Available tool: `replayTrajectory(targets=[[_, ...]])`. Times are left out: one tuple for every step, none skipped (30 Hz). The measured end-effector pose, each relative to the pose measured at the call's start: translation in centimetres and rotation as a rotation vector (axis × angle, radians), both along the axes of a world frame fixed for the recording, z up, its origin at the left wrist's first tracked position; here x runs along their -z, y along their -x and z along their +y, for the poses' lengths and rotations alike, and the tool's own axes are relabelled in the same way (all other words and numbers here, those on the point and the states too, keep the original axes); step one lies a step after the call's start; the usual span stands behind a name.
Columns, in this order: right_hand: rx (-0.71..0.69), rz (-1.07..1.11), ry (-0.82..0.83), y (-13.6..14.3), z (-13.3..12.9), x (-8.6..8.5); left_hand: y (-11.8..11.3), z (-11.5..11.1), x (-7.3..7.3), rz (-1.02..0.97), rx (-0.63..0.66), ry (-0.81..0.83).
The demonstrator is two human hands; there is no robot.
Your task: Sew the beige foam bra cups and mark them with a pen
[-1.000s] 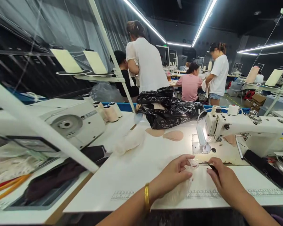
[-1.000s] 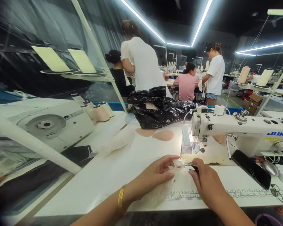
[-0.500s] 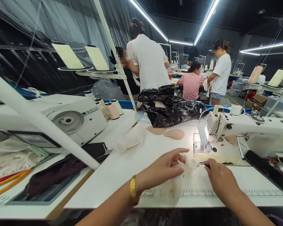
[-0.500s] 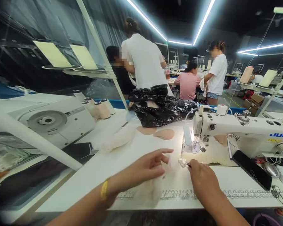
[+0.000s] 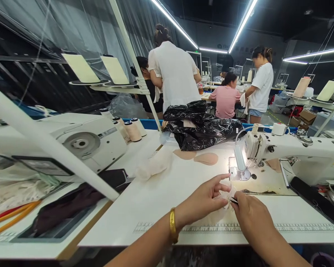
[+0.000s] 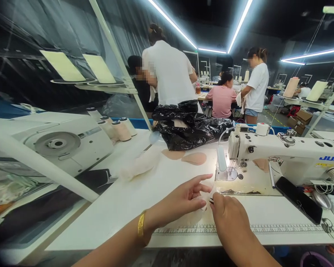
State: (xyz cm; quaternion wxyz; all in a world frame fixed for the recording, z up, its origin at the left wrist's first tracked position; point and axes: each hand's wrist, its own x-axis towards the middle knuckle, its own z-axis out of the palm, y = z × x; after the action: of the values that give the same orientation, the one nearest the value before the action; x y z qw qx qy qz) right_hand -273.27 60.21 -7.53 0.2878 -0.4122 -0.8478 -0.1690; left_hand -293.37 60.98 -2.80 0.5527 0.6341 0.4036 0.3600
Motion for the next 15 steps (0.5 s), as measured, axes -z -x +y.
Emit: replayTrajectory(targets=[[0.007, -0.012, 0.016, 0.0, 0.1, 0.0, 0.0, 0.0, 0.0, -0.005, 0.008, 0.003], [0.013, -0.019, 0.03, 0.0, 0.2, 0.1, -0.1, 0.1, 0.0, -0.008, 0.015, 0.005], [0.013, -0.023, 0.042, 0.0, 0.2, 0.1, -0.1, 0.1, 0.0, -0.009, 0.021, 0.006], [0.007, -0.025, 0.054, 0.0, 0.2, 0.1, -0.2, 0.1, -0.1, -0.008, 0.027, 0.005], [-0.004, -0.025, 0.062, 0.0, 0.2, 0.0, -0.3, 0.1, -0.1, -0.008, 0.033, 0.001], [-0.016, -0.023, 0.067, 0.1, 0.1, -0.1, -0.4, 0.0, 0.0, -0.008, 0.038, -0.006], [-0.026, -0.016, 0.07, 0.2, 0.0, -0.2, -0.6, 0.0, 0.0, -0.005, 0.042, -0.013], [-0.032, -0.006, 0.072, 0.3, -0.1, -0.4, -0.7, 0.0, 0.2, -0.002, 0.044, -0.019], [-0.032, 0.006, 0.072, 0.4, -0.2, -0.5, -0.9, -0.1, 0.3, 0.002, 0.046, -0.024], [-0.027, 0.014, 0.068, 0.6, -0.3, -0.7, -1.2, -0.1, 0.4, 0.003, 0.048, -0.027], [-0.021, 0.016, 0.059, 0.7, -0.4, -0.8, -1.4, -0.1, 0.6, 0.0, 0.05, -0.029], [-0.013, 0.013, 0.05, 0.8, -0.4, -0.9, -1.5, -0.1, 0.6, -0.003, 0.053, -0.03], [-0.002, 0.007, 0.043, 0.7, -0.4, -1.0, -1.5, -0.2, 0.5, -0.001, 0.058, -0.035], [0.016, 0.003, 0.041, 0.5, -0.4, -1.0, -1.3, -0.2, 0.2, 0.017, 0.062, -0.049], [0.048, 0.009, 0.044, 0.0, -0.2, -0.9, -0.9, -0.2, -0.3, 0.057, 0.059, -0.071]])
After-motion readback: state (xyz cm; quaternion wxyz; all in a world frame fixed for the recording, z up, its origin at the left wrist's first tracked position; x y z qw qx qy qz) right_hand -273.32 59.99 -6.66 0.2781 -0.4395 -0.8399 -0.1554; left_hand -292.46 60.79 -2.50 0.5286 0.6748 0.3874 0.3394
